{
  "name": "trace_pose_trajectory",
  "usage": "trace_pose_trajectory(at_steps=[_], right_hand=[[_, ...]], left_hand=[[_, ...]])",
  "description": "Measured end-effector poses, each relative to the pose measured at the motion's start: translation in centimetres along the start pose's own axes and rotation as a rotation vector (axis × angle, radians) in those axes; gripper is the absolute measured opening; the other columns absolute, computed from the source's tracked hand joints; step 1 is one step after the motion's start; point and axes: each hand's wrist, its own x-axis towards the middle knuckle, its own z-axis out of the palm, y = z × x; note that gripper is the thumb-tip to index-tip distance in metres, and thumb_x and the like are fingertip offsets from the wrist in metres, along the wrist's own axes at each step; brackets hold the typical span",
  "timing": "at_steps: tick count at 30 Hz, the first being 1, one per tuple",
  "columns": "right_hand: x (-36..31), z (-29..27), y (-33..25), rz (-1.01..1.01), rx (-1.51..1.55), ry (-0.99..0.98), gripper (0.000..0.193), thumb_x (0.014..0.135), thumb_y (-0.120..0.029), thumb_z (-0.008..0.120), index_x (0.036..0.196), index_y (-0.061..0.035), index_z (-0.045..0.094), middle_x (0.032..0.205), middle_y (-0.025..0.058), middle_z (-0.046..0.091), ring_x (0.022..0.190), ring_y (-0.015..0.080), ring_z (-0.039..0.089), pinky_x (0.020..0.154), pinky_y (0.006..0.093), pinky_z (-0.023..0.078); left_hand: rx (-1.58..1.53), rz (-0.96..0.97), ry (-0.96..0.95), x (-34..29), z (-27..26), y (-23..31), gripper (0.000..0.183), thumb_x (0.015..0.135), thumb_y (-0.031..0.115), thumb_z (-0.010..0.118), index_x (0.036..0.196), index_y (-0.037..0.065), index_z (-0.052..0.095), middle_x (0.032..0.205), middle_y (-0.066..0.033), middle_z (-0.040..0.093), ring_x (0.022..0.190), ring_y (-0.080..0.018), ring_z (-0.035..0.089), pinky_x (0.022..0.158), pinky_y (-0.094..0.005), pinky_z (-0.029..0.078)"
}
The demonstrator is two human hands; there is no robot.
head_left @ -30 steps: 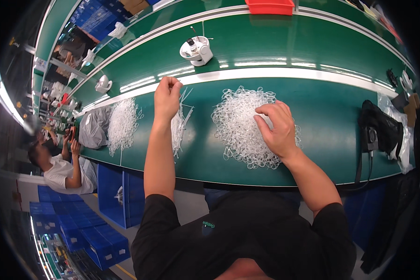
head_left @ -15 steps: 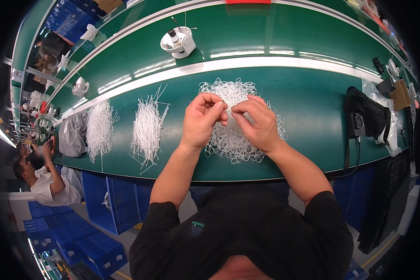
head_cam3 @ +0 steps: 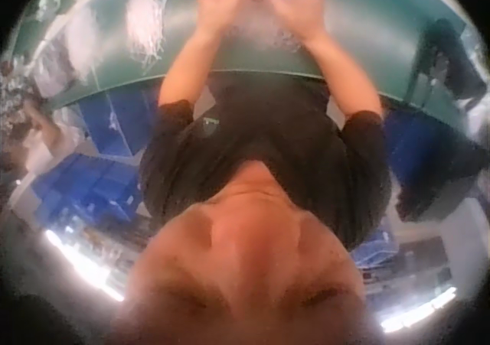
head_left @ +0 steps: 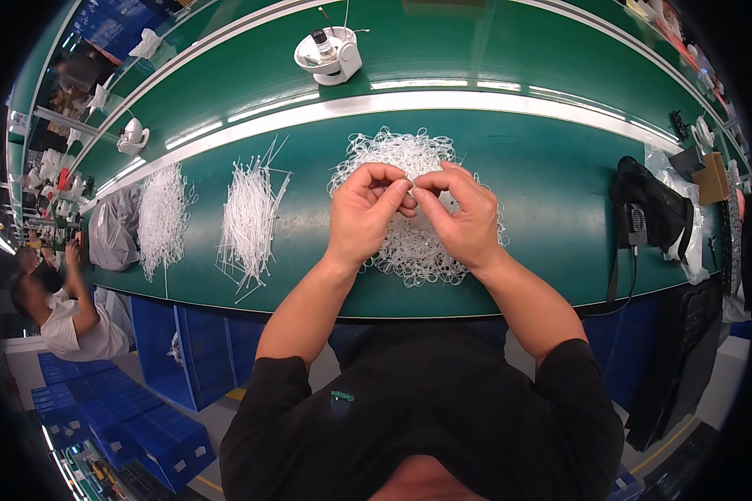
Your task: The person assembles small white electronic devices by inserting white zip ties into circular housings on a green workbench. They repeatedly pick up zip ties, thread them through the device, and place the assembled units on the table.
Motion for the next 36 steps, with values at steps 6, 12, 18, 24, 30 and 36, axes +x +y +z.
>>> trace_pose_trajectory(at_steps=[6, 12, 18, 24, 30, 36], right_hand=[[-0.1, 0.0, 0.0, 0.027, -0.003, -0.035, 0.006, 0.084, -0.005, 0.071, 0.09, -0.0063, 0.069, 0.079, 0.0043, 0.072, 0.069, 0.0213, 0.07, 0.102, 0.0479, 0.045], [-0.1, 0.0, 0.2, 0.031, -0.021, -0.005, 0.007, 0.084, -0.005, 0.072, 0.089, -0.0061, 0.068, 0.078, 0.0055, 0.07, 0.071, 0.0229, 0.068, 0.094, 0.0423, 0.049], [-0.2, 0.1, -0.4, 0.142, 0.06, -0.01, 0.014, 0.082, -0.006, 0.074, 0.092, -0.0038, 0.065, 0.081, 0.0071, 0.068, 0.075, 0.0215, 0.066, 0.074, 0.0351, 0.051], [-0.3, 0.5, -0.3, 0.129, 0.068, -0.019, 0.017, 0.083, -0.002, 0.073, 0.093, -0.0028, 0.06, 0.081, 0.0088, 0.067, 0.075, 0.0193, 0.066, 0.071, 0.0318, 0.053], [-0.5, 0.2, 0.3, 0.178, 0.097, -0.029, 0.02, 0.084, -0.001, 0.073, 0.096, -0.0019, 0.057, 0.083, 0.0085, 0.069, 0.076, 0.0161, 0.066, 0.071, 0.029, 0.053], [0.3, -0.6, 0.3, 0.002, -0.171, -0.073, 0.011, 0.086, -0.007, 0.072, 0.094, -0.005, 0.064, 0.084, 0.0062, 0.068, 0.074, 0.0207, 0.064, 0.096, 0.0452, 0.046]], left_hand=[[0.007, -0.002, 0.003, 0.0, -0.2, -0.1, 0.014, 0.096, 0.004, 0.063, 0.107, -0.005, 0.059, 0.09, -0.0099, 0.067, 0.078, -0.0138, 0.067, 0.067, -0.0281, 0.06], [0.14, 0.003, -0.012, -0.3, 0.0, 0.2, 0.011, 0.095, 0.004, 0.063, 0.104, -0.002, 0.064, 0.09, -0.0052, 0.068, 0.077, -0.0098, 0.065, 0.066, -0.0248, 0.057], [0.292, 0.046, 0.061, -0.5, 0.1, 0.1, 0.009, 0.093, 0.006, 0.067, 0.101, 0.001, 0.066, 0.085, -0.0012, 0.067, 0.073, -0.0061, 0.062, 0.063, -0.0217, 0.052], [0.3, 0.12, 0.035, -0.2, -0.5, -0.7, 0.01, 0.093, 0.003, 0.065, 0.102, -0.001, 0.066, 0.088, -0.0037, 0.068, 0.074, -0.0082, 0.063, 0.062, -0.0218, 0.052], [0.598, 0.26, -0.098, 0.1, -0.9, 0.8, 0.008, 0.089, 0.003, 0.067, 0.096, 0.0, 0.069, 0.087, -0.0047, 0.066, 0.073, -0.01, 0.063, 0.065, -0.0242, 0.051], [0.813, 0.178, 0.092, 1.8, -5.3, 3.5, 0.013, 0.087, 0.012, 0.071, 0.094, 0.001, 0.069, 0.081, -0.0078, 0.069, 0.07, -0.0146, 0.064, 0.065, -0.0285, 0.051]])
